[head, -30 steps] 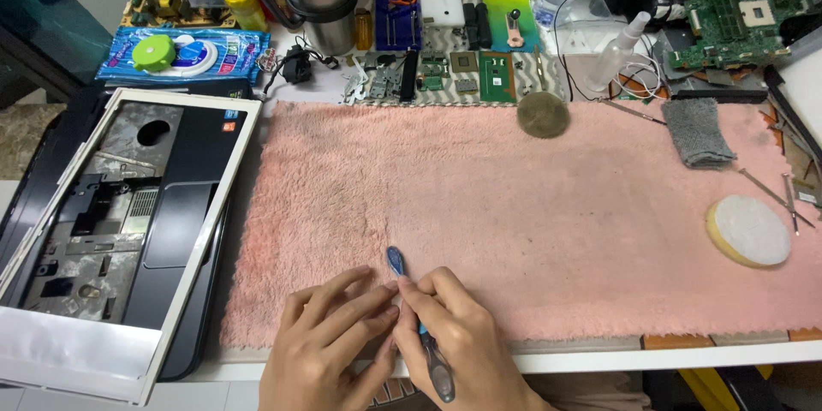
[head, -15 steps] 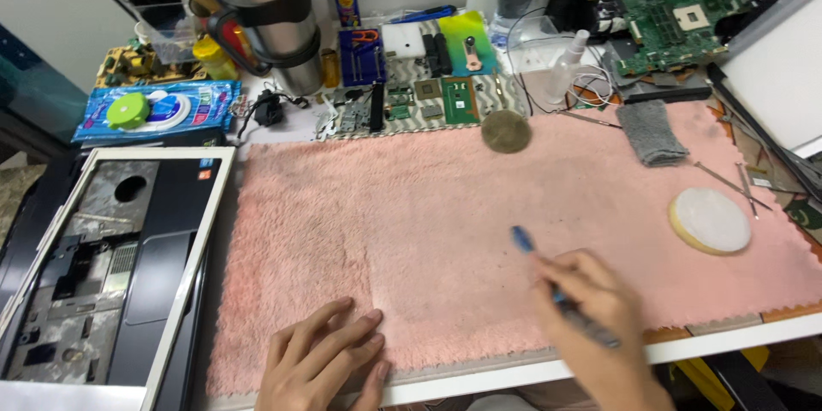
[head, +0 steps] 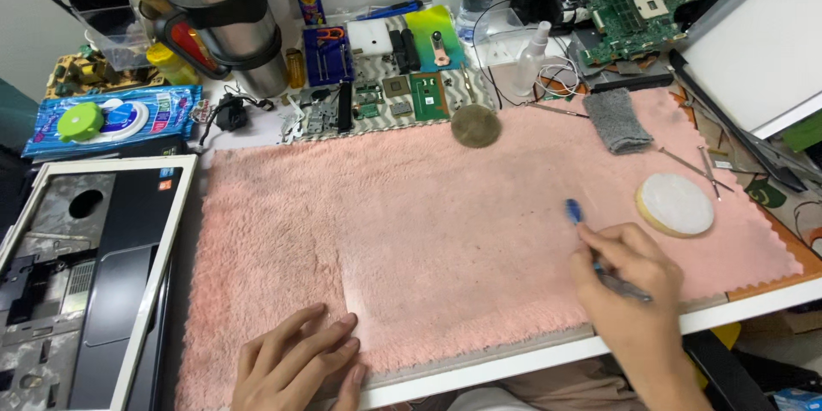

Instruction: The person wipes a rectangular plastic sheet, applies liquid from a spray bottle, and uses a toothbrush to scrub the surface before finishing with a sponge.

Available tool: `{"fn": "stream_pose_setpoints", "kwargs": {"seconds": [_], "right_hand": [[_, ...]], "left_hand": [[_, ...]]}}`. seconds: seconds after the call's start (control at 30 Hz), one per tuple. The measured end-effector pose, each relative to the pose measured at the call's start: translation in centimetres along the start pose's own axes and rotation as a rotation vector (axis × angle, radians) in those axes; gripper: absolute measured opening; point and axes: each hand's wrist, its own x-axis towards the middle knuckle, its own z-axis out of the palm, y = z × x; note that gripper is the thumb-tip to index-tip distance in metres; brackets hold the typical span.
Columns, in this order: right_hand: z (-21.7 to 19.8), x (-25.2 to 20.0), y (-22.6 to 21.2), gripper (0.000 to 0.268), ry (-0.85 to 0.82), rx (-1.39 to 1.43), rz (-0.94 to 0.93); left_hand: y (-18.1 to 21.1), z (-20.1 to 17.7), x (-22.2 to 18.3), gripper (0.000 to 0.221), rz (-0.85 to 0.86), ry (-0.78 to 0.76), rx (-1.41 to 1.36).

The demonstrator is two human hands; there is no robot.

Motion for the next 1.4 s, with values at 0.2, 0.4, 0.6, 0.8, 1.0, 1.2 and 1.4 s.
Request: {"fn": "stream_pose_setpoints", "kwargs": {"seconds": [0.2,0.4,0.6,0.8,1.0,1.2,1.4], "right_hand": [[4.0,-2.0,-5.6,0.019,-0.247,0.125,0.033],[8.4,-4.1,-12.2,0.018,-0.396,0.205,-0.346],[9.8,-5.0,-15.5,0.024,-0.520,0.360,-0.368],[7.8,-2.4,-13.3,0.022,-0.489,0.303,-0.266],[4.2,0.2,-6.7,0.022,-0.334,0.173,0.131],[0.0,2.1,0.9,0.029,-0.044,0.019,0.058],[0.2,2.0,0.5,0.027,0.007,-0.051,-0.052]], "left_hand": [[-0.2,-0.4,-0.4,0.016,-0.019,-0.035,-0.032],[-1.1,-0.4,-0.6,0.017,0.054,-0.034,-0.061],[-1.3,-0.9,-0.4,0.013,0.093,-0.082,-0.078],[-0.8,-0.6,-0.6,0.016,0.050,-0.051,-0.071],[-0.1,-0.9,-0.3,0.016,-0.007,-0.052,-0.058],[-0.3,-0.6,-0.5,0.018,0.006,-0.042,-0.042],[-0.4,-0.6,-0.2,0.015,0.026,-0.050,-0.065]]}}
